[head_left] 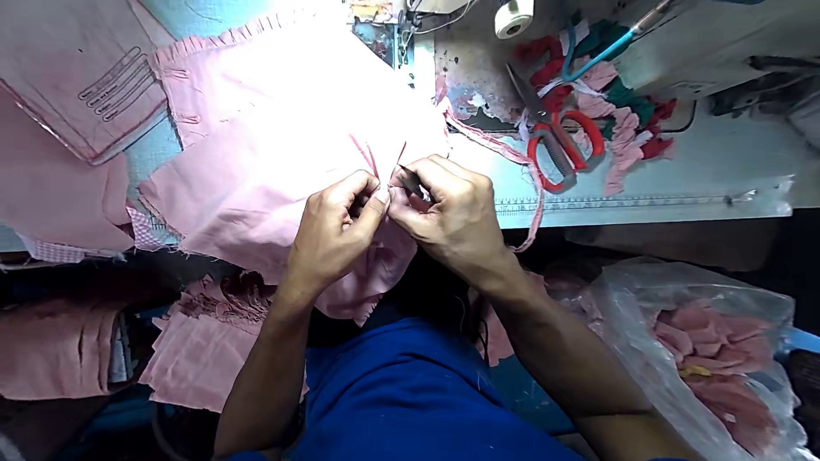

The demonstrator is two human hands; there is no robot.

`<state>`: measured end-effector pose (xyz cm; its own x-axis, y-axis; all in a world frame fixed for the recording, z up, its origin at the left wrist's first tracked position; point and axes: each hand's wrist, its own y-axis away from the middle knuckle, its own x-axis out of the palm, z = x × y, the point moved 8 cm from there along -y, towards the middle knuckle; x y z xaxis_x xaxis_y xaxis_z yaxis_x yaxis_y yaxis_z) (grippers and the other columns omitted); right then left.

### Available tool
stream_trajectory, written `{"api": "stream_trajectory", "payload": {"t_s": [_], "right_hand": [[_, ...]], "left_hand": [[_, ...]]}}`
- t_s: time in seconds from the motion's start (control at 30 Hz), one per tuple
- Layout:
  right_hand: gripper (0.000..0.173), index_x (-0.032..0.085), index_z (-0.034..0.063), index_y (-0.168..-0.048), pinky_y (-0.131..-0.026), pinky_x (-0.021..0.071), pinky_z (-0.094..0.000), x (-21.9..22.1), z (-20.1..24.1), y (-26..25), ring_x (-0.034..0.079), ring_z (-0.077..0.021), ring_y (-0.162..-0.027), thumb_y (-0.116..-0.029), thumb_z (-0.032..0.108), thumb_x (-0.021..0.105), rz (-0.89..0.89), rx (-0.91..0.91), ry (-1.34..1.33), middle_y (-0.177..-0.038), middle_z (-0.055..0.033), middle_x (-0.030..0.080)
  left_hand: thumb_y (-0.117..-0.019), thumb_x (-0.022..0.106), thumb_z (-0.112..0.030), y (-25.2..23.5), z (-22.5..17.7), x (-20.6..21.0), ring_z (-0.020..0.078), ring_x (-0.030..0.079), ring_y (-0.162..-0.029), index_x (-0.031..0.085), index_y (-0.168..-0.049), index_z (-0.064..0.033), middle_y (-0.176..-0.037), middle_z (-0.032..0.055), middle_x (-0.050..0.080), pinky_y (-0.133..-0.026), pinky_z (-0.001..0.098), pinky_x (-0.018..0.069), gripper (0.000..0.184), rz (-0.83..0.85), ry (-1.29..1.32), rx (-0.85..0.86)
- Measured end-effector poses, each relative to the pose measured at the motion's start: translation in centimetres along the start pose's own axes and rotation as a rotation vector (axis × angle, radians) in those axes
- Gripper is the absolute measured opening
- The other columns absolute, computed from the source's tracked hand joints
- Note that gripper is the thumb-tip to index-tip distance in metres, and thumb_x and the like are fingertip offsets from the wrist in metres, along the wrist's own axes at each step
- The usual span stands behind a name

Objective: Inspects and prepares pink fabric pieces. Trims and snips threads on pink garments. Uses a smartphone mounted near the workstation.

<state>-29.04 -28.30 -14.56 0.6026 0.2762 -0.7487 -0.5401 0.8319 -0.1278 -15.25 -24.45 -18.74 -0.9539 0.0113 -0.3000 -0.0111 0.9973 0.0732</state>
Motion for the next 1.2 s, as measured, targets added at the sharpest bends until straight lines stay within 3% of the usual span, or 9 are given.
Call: {"api": "stream_trajectory", "payload": {"t_s": [0.1,0.2,0.27,0.33,0.4,0.47,0.6,0.83,1.2], "right_hand": [[0.005,0.066,0.0103,-0.095,-0.043,0.0373,-0.0228,1.0,-1.8,0.6,0.046,-0.0075,-0.05,-0.0942,0.015,0.068,-0.022,0.224,-0.266,-0.07,0.0003,0.056],[0.011,0.066,0.0096,-0.106,-0.044,0.0416,-0.0217,0.8,-2.4,1.2,0.05,-0.0076,-0.052,-0.0995,0.019,0.066,-0.042,0.316,-0.443,-0.075,-0.0008,0.06],[0.018,0.054,0.0094,-0.12,-0.048,0.0421,-0.019,-0.3,-2.0,1.6,0.049,-0.0056,-0.059,-0.1067,0.022,0.051,-0.06,0.298,-0.574,-0.083,-0.0002,0.054],[0.026,0.049,0.0176,-0.116,-0.041,0.0314,-0.0158,-0.6,-0.9,1.7,0.036,-0.0026,-0.049,-0.1105,0.036,0.03,0.001,0.316,-0.894,-0.074,0.004,0.047],[0.035,0.051,0.0173,-0.111,-0.039,0.0295,-0.0158,0.2,0.0,2.0,0.034,-0.0028,-0.045,-0.1102,0.038,0.023,0.151,0.366,-1.085,-0.069,0.0031,0.045],[0.03,0.051,0.0134,-0.11,-0.038,0.0298,-0.0159,1.7,-0.5,2.4,0.035,-0.0038,-0.043,-0.1103,0.028,0.026,0.276,0.468,-1.078,-0.067,0.0003,0.047],[0.024,0.054,0.0106,-0.1,-0.036,0.0264,-0.0154,3.0,-2.1,2.5,0.032,-0.0032,-0.04,-0.1099,0.022,0.035,0.316,0.619,-1.051,-0.062,-0.0008,0.049],[0.022,0.055,0.0088,-0.094,-0.038,0.0274,-0.0155,3.6,-2.8,2.1,0.036,-0.0025,-0.042,-0.1082,0.016,0.04,0.345,0.644,-0.997,-0.061,-0.0003,0.051],[0.023,0.055,0.0085,-0.09,-0.037,0.0274,-0.0168,3.6,-2.7,2.5,0.036,-0.0053,-0.041,-0.1073,0.019,0.045,0.288,0.596,-0.964,-0.061,-0.0044,0.05]], "left_hand": [[-0.1045,0.056,-0.018,0.0,-0.2,0.0,0.0038,0.06,-0.065,0.067,-0.096,-0.0098,-0.076,-0.0039,0.062,-0.058,0.0218,0.0511,0.017,-0.057,-0.002,0.036],[-0.1051,0.056,-0.019,-0.1,0.1,-0.2,0.0046,0.062,-0.066,0.067,-0.097,-0.01,-0.077,-0.0034,0.064,-0.059,0.0228,0.0531,0.017,-0.057,0.021,0.013],[-0.1059,0.055,-0.021,-0.1,0.1,-0.2,0.0046,0.061,-0.067,0.067,-0.097,-0.0108,-0.077,-0.004,0.064,-0.06,0.0232,0.0515,0.019,-0.047,0.016,0.01],[-0.1063,0.054,-0.023,-0.1,0.2,-0.1,0.0045,0.061,-0.067,0.067,-0.098,-0.0115,-0.077,-0.0045,0.063,-0.06,0.0233,0.0521,0.019,-0.039,0.007,0.004],[-0.1061,0.054,-0.023,-0.1,0.3,0.0,0.0055,0.062,-0.066,0.066,-0.099,-0.0114,-0.078,-0.004,0.063,-0.059,0.024,0.0532,0.017,-0.032,0.017,-0.008],[-0.1054,0.054,-0.022,-0.1,0.3,0.1,0.0058,0.061,-0.065,0.064,-0.098,-0.0117,-0.077,-0.0038,0.062,-0.058,0.0241,0.0528,0.016,-0.033,0.02,-0.008],[-0.1051,0.054,-0.021,0.1,0.4,0.2,0.0051,0.059,-0.064,0.064,-0.096,-0.0117,-0.075,-0.0043,0.061,-0.057,0.0238,0.051,0.017,-0.043,0.002,-0.005],[-0.1054,0.051,-0.021,0.3,0.5,0.2,0.005,0.057,-0.063,0.064,-0.096,-0.0133,-0.074,-0.005,0.059,-0.056,0.0238,0.0484,0.017,-0.057,-0.025,-0.034],[-0.1067,0.051,-0.023,0.1,0.6,0.2,0.0049,0.057,-0.063,0.065,-0.096,-0.0141,-0.074,-0.0056,0.059,-0.056,0.0246,0.0484,0.02,-0.038,-0.024,-0.029]]}}
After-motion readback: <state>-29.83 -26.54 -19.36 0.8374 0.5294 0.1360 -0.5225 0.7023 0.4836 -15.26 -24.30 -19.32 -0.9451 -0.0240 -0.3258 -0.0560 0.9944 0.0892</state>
